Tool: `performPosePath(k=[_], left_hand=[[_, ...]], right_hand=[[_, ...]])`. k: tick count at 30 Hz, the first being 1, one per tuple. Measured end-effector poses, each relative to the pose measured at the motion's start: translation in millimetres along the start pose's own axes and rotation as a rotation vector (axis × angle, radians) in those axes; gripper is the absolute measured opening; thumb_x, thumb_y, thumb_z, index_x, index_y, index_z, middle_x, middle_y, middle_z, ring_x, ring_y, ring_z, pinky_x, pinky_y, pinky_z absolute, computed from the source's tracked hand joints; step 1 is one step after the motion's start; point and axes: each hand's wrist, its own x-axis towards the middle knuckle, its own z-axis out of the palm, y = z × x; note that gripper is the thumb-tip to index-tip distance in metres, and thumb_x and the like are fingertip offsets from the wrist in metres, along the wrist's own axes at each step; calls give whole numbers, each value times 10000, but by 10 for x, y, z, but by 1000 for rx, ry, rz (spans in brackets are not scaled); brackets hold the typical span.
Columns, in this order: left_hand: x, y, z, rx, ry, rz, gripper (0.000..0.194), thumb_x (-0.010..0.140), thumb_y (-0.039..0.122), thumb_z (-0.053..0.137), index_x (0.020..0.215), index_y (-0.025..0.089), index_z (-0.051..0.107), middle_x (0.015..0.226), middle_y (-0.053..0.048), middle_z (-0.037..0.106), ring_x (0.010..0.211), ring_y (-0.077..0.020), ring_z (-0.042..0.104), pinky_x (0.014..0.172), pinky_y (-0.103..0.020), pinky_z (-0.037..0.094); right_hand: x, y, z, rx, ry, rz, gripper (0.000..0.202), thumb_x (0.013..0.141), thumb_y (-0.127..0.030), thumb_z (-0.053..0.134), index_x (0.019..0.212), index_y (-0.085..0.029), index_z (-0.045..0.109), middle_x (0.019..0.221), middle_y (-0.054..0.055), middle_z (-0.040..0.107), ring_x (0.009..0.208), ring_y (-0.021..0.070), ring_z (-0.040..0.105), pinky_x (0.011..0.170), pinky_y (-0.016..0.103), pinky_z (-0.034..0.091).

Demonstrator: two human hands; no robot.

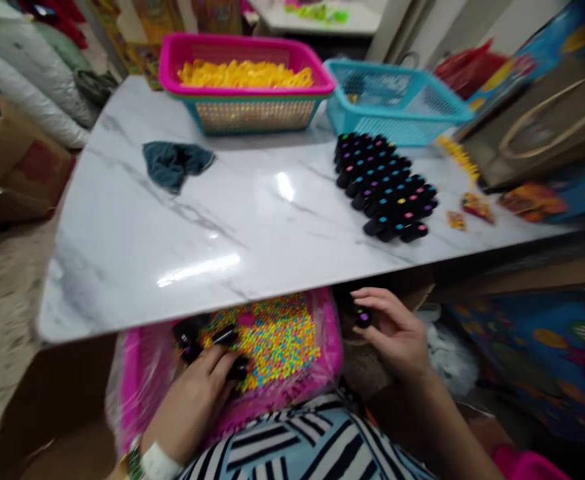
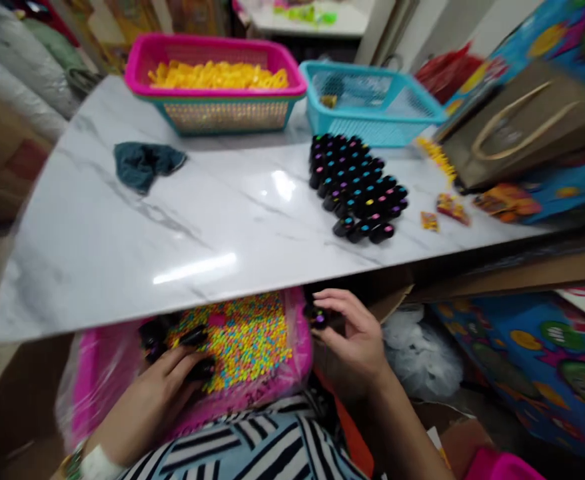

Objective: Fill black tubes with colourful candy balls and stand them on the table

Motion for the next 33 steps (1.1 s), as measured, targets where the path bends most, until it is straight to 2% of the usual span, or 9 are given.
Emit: performPosePath(k=[5,9,14,18,20,23,25,29,33], left_hand=[[97,-116,197,-31,200,80,307,898,260,475,1173,306,603,1160,-34,661,969,-211,694,834,-296,590],[216,-79,220,-18,240,144,313,890,249,471,1168,309,602,1125,-18,689,979,-214,701,818,-294,605],[243,48,96,-117,230,23,271,894,309,493,1123,253,626,1111,-56,692,953,-223,704,823,-330,600],[170,221,-23,-330,245,-99,291,861,372,584,1097,205,620,1016,-75,724,871,-209,703,775,-332,583],[175,292,-45,-452,216,-162,295,839,336,616,1103,204,614,933,-43,732,787,-178,690,723,-302,564],[229,366,-38,-642,130,-221,286,828,248,613,1112,216,611,839,10,717,704,-132,654,680,-250,522],[268,399,-33,-704,96,-216,275,812,208,620,1088,208,622,838,14,713,715,-126,649,686,-237,502],[311,437,-30,-625,125,-209,288,760,116,632,1041,176,651,899,-19,715,774,-149,656,735,-253,484],[324,473,11,-667,103,-227,301,794,121,610,1088,175,645,729,16,682,651,-140,630,625,-229,467]], right_hand=[[349,304,-825,-325,672,36,373,703,-318,761,1041,-178,688,949,52,642,796,171,625,793,368,540],[751,585,-1099,-577,669,108,398,694,-403,745,1005,-155,730,810,28,657,666,146,579,739,336,524],[918,597,-1032,-579,636,90,420,743,-416,705,1090,-179,717,883,51,719,727,174,629,781,350,529],[436,291,-476,-527,852,-9,264,827,-321,655,991,-129,731,914,107,714,842,224,658,845,404,526],[96,110,-45,-444,598,8,232,816,-281,677,1013,-169,723,939,94,710,878,227,654,861,412,526],[-301,-96,620,-21,-108,167,425,838,-287,656,1254,-223,601,1073,86,692,799,177,663,724,334,575],[-397,-155,942,117,-373,180,476,847,-287,649,1311,-244,553,1128,83,675,787,159,660,709,311,578],[-271,-162,1131,76,-526,-10,470,868,-228,615,1329,-269,537,1214,76,641,1046,198,623,931,373,517],[-105,-150,1087,135,-579,-45,367,844,-262,664,1209,-259,622,1142,79,654,1075,208,612,937,369,511]])
